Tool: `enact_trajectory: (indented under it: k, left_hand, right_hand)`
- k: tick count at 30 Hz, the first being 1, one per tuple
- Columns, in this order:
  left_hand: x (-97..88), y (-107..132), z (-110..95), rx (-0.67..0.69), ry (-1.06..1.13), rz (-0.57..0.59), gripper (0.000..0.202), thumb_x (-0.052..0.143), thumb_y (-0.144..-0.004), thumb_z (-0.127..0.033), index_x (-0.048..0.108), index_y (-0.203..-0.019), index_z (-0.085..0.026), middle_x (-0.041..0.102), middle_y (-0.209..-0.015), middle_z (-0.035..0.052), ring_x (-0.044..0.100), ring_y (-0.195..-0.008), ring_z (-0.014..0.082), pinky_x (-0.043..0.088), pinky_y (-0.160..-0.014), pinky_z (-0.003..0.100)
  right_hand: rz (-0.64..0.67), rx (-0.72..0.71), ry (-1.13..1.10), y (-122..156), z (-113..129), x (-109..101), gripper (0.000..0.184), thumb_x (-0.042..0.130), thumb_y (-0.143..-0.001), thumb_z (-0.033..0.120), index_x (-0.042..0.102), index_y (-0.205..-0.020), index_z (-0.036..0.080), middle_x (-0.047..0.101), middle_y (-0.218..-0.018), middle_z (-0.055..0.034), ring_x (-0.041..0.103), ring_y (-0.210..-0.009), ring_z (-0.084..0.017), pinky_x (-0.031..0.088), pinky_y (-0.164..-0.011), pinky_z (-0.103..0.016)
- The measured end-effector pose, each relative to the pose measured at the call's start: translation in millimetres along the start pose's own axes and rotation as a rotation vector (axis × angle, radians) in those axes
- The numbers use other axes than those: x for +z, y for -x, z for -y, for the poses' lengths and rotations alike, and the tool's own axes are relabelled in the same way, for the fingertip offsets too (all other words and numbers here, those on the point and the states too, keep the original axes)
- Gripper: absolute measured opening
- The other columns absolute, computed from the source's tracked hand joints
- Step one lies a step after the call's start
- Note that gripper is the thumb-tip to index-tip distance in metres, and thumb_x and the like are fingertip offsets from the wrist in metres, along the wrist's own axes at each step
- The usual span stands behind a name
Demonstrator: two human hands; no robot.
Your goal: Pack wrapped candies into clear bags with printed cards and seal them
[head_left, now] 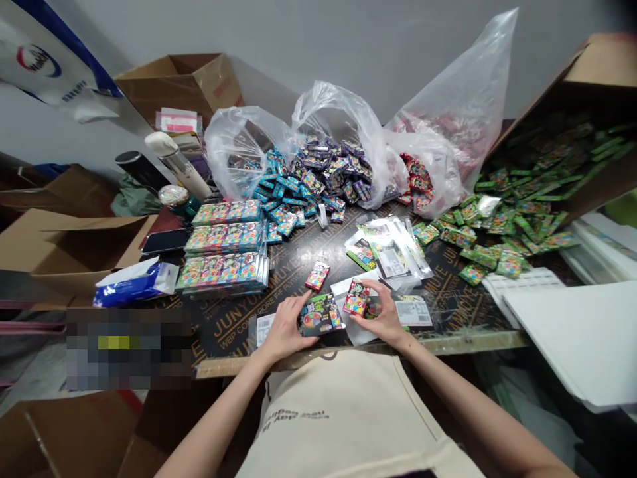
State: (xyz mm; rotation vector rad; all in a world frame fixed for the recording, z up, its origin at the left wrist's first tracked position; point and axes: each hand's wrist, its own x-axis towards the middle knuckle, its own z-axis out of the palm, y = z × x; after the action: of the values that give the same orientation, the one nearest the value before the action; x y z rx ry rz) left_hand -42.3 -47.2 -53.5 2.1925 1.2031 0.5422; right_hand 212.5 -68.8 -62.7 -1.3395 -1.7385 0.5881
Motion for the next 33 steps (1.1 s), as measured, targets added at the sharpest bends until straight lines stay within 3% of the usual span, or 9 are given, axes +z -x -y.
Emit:
enact_trajectory:
  k: [7, 13, 16, 26, 30, 33]
  left_hand:
    - [-1.0, -3, -6, 0.023, 0.057, 0.042, 0.091, 0.072, -0.057, -0.031, 0.026, -0.135, -0.024, 0.046, -0.122, 0.0082, 0.041, -0.109, 0.0265, 0.031, -0.096, 0.041]
    - [-2.1, -5, -7, 0.009, 0.033, 0.070, 0.090, 0.071, -0.057, -0.031, 0.027, -0.136, -0.024, 0.049, -0.116, 0.0082, 0.043, -0.107, 0.0274, 0.032, -0.093, 0.042]
    - [-1.0, -5, -7, 0.017, 0.019, 0.069, 0.090, 0.071, -0.057, -0.032, 0.027, -0.135, -0.024, 0.049, -0.116, 0.0084, 0.043, -0.107, 0.0272, 0.032, -0.094, 0.041]
    - [7.9, -5, -4, 0.045, 0.001, 0.061, 0.093, 0.072, -0.056, -0.029, 0.025, -0.136, -0.022, 0.049, -0.119, 0.0085, 0.043, -0.107, 0.0264, 0.030, -0.094, 0.040]
    - [6.1, -5, -4, 0.045, 0.016, 0.092, 0.096, 0.072, -0.056, -0.031, 0.023, -0.137, -0.023, 0.048, -0.122, 0.0088, 0.043, -0.108, 0.0269, 0.031, -0.094, 0.040]
    - [3.2, -7, -4, 0.020, 0.013, 0.076, 0.097, 0.073, -0.055, -0.034, 0.023, -0.137, -0.024, 0.048, -0.122, 0.0089, 0.043, -0.109, 0.0281, 0.032, -0.094, 0.041]
  right_hand:
    - [0.277, 0.079, -0.129, 9, -4, 2, 0.082, 0.075, -0.055, 0.032, 0.038, -0.128, 0.025, 0.048, -0.126, -0.0072, 0.045, -0.115, -0.024, 0.036, -0.097, -0.039]
    - [0.267, -0.122, 0.041, 4, -4, -2, 0.078, 0.070, -0.059, 0.033, 0.037, -0.129, 0.024, 0.052, -0.125, -0.0078, 0.046, -0.116, -0.026, 0.014, -0.106, -0.048]
    - [0.269, -0.154, 0.084, 1, -3, -4, 0.077, 0.069, -0.059, 0.035, 0.037, -0.128, 0.023, 0.053, -0.122, -0.0086, 0.049, -0.113, -0.026, 0.009, -0.106, -0.050]
    - [0.340, -0.177, 0.020, 0, 3, -5, 0.073, 0.069, -0.056, 0.033, 0.041, -0.123, 0.025, 0.055, -0.118, -0.0078, 0.049, -0.112, -0.026, 0.008, -0.106, -0.049]
    - [0.363, -0.075, -0.026, 3, -1, -5, 0.078, 0.073, -0.052, 0.035, 0.042, -0.123, 0.024, 0.055, -0.120, -0.0069, 0.046, -0.115, -0.027, 0.015, -0.106, -0.048]
    - [0.305, 0.000, -0.057, 6, -8, -7, 0.080, 0.074, -0.050, 0.033, 0.042, -0.123, 0.024, 0.053, -0.121, -0.0063, 0.045, -0.115, -0.027, 0.014, -0.107, -0.049]
